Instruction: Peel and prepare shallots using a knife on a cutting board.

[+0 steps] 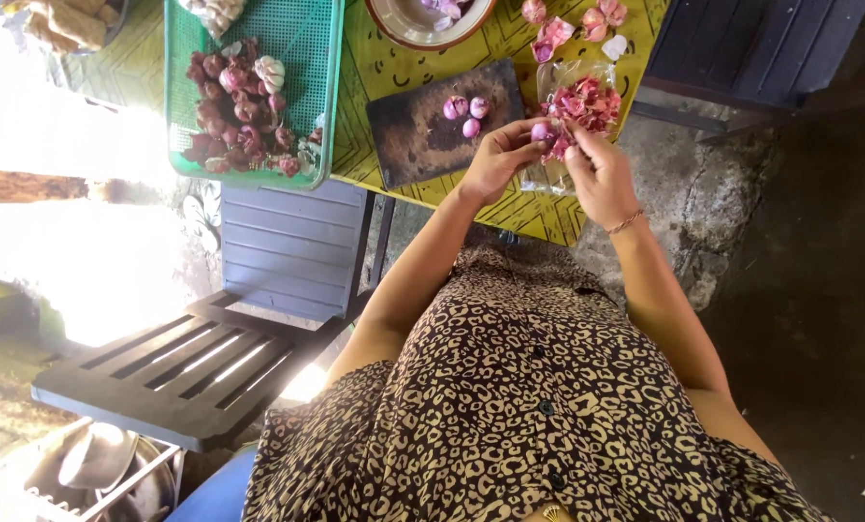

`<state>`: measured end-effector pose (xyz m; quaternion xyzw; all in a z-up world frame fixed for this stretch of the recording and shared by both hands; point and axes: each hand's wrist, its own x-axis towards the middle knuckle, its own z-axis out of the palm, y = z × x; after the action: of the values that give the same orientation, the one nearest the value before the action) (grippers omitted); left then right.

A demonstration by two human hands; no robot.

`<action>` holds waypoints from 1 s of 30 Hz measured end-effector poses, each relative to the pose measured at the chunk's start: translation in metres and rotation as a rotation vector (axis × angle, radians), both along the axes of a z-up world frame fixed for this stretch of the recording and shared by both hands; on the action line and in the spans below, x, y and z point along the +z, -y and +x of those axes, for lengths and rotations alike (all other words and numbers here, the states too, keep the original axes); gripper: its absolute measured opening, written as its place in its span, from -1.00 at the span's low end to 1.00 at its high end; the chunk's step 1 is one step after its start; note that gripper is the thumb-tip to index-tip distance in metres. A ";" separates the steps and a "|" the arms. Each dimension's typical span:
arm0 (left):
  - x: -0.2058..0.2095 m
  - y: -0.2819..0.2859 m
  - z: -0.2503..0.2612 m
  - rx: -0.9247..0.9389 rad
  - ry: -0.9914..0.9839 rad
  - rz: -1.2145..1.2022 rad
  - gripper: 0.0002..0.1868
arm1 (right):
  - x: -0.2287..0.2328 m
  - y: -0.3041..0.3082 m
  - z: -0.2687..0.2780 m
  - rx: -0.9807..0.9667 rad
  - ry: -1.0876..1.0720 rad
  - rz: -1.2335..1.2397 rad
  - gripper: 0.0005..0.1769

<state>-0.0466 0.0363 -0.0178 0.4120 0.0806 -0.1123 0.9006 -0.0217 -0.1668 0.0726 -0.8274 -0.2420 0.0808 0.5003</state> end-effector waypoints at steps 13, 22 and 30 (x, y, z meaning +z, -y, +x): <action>-0.010 0.002 -0.004 0.100 0.018 0.010 -0.69 | 0.009 -0.004 0.001 0.122 0.272 -0.185 -0.54; -0.008 0.002 0.008 0.086 -0.065 0.026 -0.63 | -0.024 -0.002 0.023 0.014 0.216 -0.084 -0.57; -0.001 0.004 0.020 -0.002 -0.007 -0.054 -0.62 | -0.010 0.001 0.011 -0.102 -0.201 0.043 -0.43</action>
<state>-0.0267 0.0322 -0.0191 0.3870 0.0802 -0.1169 0.9111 -0.0108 -0.1677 0.0625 -0.8155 -0.1500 0.1325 0.5430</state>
